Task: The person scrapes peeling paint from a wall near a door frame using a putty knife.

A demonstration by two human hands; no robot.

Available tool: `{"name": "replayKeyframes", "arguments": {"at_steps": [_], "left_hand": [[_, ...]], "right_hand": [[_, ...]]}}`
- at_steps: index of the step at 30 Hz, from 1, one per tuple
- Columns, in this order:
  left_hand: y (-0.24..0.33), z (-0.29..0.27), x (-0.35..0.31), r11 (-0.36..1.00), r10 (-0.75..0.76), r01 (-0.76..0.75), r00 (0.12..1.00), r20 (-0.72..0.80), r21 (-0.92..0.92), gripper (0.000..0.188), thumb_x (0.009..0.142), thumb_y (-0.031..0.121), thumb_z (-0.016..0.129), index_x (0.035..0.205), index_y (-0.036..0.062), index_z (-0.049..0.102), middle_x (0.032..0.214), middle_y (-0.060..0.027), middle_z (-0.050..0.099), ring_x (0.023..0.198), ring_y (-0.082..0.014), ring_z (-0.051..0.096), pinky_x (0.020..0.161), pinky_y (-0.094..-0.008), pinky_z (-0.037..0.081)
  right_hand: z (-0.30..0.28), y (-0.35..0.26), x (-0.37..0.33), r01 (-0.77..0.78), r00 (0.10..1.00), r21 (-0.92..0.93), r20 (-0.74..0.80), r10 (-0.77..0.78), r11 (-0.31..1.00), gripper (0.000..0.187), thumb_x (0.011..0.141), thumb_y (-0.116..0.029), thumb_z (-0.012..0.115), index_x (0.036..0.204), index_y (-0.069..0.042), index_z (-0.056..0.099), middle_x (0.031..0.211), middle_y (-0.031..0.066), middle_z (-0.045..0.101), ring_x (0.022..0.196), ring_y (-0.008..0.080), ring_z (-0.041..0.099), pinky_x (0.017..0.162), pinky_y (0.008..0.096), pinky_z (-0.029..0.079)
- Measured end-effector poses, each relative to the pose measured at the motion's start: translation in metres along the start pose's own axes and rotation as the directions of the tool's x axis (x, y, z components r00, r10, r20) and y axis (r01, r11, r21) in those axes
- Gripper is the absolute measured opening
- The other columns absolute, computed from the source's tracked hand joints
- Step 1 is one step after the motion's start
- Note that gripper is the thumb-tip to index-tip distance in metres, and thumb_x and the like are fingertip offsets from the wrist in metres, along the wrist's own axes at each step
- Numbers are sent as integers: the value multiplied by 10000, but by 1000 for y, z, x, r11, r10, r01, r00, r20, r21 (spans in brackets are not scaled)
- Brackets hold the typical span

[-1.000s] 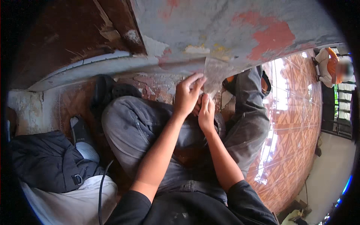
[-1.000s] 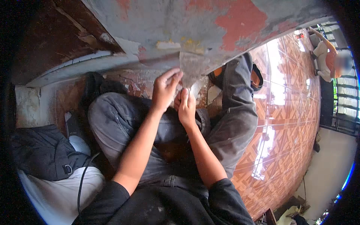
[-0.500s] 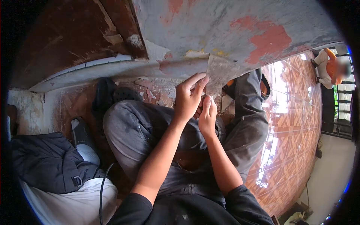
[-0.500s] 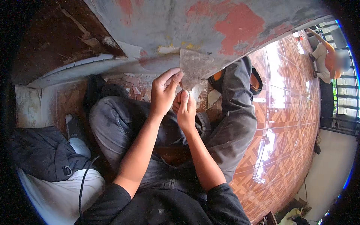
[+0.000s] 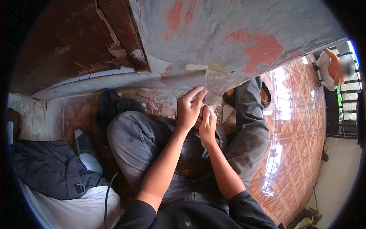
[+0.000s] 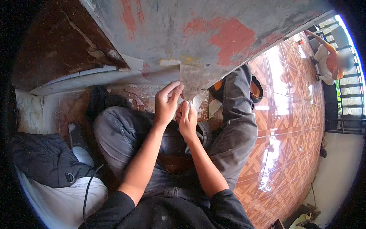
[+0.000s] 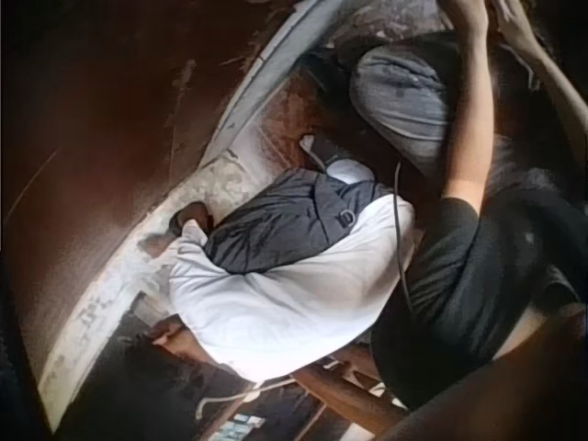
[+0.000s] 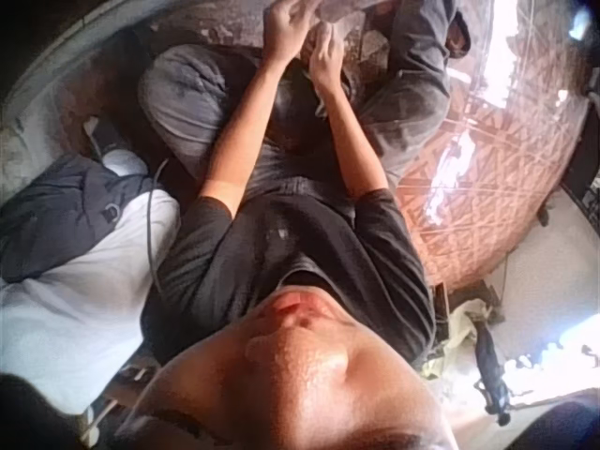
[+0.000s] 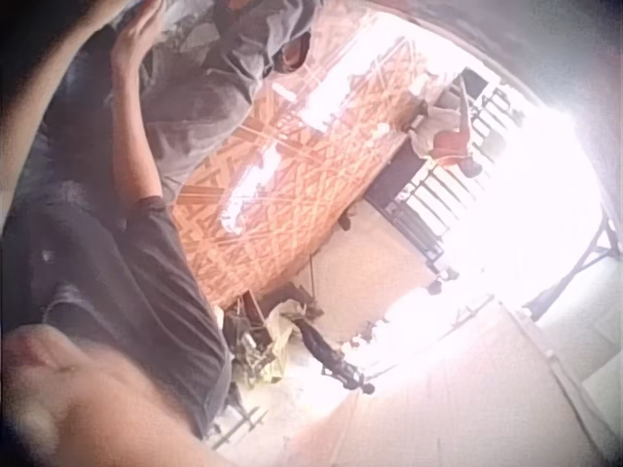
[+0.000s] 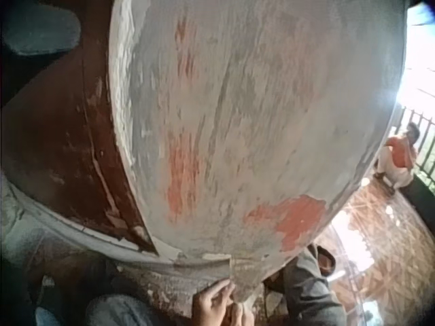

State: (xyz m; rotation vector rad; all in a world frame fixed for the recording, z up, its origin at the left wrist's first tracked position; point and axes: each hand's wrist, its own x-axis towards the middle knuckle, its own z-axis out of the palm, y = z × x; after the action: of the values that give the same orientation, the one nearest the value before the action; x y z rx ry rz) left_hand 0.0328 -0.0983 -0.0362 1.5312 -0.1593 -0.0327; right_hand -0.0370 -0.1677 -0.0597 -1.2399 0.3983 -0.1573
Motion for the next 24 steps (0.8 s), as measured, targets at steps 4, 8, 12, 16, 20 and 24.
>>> {"name": "replayKeyframes", "arguments": {"at_steps": [4,8,12,16,20,24], "left_hand": [[8,-6,1,1000,-12,11,1000,29,17,300,935,203,635,1067,-67,636,881,-55,668,814,-73,577,717,-237,485],[-9,-1,0,998,57,-56,997,-43,15,244,935,207,617,1037,-11,655,719,-105,637,627,-111,542,594,-275,463],[9,-5,-2,997,16,-18,1000,20,78,263,930,214,626,1043,-21,657,747,-122,661,630,-134,578,609,-295,477],[-11,-1,-2,999,11,-10,1000,-20,30,287,925,234,633,1038,-28,661,814,-151,688,668,-169,623,644,-310,497],[11,-3,4,995,49,-49,999,-5,85,270,919,212,640,1035,-31,660,840,-155,693,681,-169,632,644,-309,497],[2,-3,1,999,17,-17,1000,4,-27,264,915,198,644,1041,-35,656,854,-159,696,696,-168,638,645,-305,496]], "right_hand": [[6,-6,-2,5,1000,22,11,-5,1000,394,1047,-351,348,745,-98,365,605,-59,313,493,39,277,427,228,230],[3,2,-1,-39,998,-34,-41,37,999,399,1046,-358,350,745,-97,370,601,-60,320,485,40,276,420,227,227],[2,0,-5,-14,1000,-4,-10,14,1000,398,1046,-358,346,748,-95,376,595,-59,320,482,40,280,418,224,226],[-6,16,2,-62,998,-14,-25,62,998,401,1046,-358,341,744,-96,372,587,-59,312,480,40,281,420,225,231],[1,-3,-4,36,999,-40,1,-36,999,405,1046,-360,342,744,-93,377,588,-59,313,481,45,286,423,227,243],[0,1,0,6,1000,-59,-6,-6,998,406,1049,-355,334,745,-90,377,587,-53,317,488,49,290,430,228,252]]}}
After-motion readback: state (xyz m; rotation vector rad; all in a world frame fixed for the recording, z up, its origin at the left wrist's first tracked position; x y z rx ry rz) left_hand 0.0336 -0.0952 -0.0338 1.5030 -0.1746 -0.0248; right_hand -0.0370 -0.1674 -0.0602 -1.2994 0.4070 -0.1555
